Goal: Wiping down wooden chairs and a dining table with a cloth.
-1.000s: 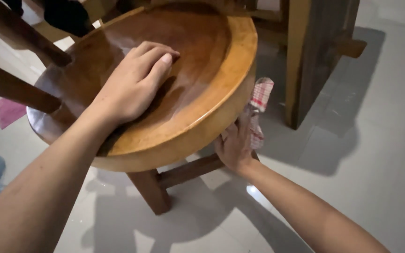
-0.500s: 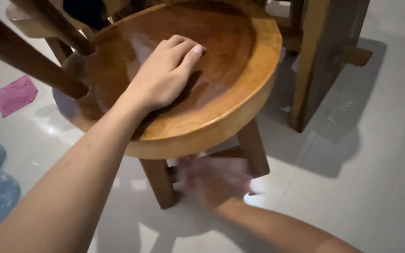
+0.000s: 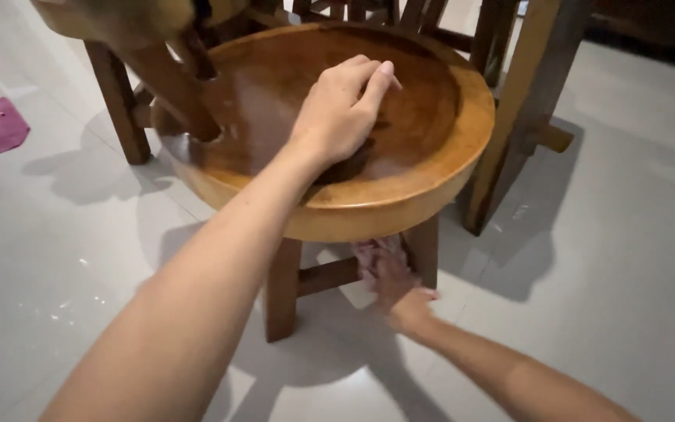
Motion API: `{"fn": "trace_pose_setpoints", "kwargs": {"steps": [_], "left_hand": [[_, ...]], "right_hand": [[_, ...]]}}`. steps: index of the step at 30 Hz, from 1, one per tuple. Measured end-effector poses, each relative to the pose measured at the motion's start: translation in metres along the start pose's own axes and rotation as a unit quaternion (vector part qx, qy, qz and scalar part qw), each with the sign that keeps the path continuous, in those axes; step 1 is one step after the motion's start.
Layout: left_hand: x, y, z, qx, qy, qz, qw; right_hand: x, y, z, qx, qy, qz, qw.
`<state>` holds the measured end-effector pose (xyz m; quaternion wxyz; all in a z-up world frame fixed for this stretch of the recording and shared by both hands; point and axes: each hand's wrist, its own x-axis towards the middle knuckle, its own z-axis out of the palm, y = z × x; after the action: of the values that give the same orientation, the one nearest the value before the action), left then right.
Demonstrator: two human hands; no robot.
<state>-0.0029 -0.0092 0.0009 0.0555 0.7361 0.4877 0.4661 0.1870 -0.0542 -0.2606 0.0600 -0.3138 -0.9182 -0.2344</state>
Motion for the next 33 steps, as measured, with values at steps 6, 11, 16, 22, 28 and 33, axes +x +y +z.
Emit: {"fn": "trace_pose_setpoints", "kwargs": {"steps": [6,11,16,22,28,33], "left_hand": [[-0.03,-0.001,-0.016,-0.12,0.003,0.099,0.988],[-0.097,0.025,-0.097,-0.193,-0.311,-0.012,0.93],[-0.16,-0.048,-0.128,-0.082,-0.568,-0.146,0.805],[-0.218,-0.153,-0.134,0.156,-0.591,-0.344,0.712],[-0.232,-0.198,-0.135,0.191,-0.428,-0.295,0.833],[-0.231,-0.21,-0.132,0.203,-0.316,-0.248,0.893]], "right_hand": [[0.046,-0.103,-0.036,0.441,-0.052,0.13,0.887],[-0.004,-0.057,0.024,0.434,0.024,0.241,0.868],[-0.015,-0.078,0.019,0.461,0.199,0.338,0.796],[0.054,-0.121,0.046,0.297,0.163,0.148,0.929],[0.102,-0.199,0.089,0.112,0.092,-0.127,0.981],[0.125,-0.235,0.124,-0.101,-0.199,-0.174,0.959]]}}
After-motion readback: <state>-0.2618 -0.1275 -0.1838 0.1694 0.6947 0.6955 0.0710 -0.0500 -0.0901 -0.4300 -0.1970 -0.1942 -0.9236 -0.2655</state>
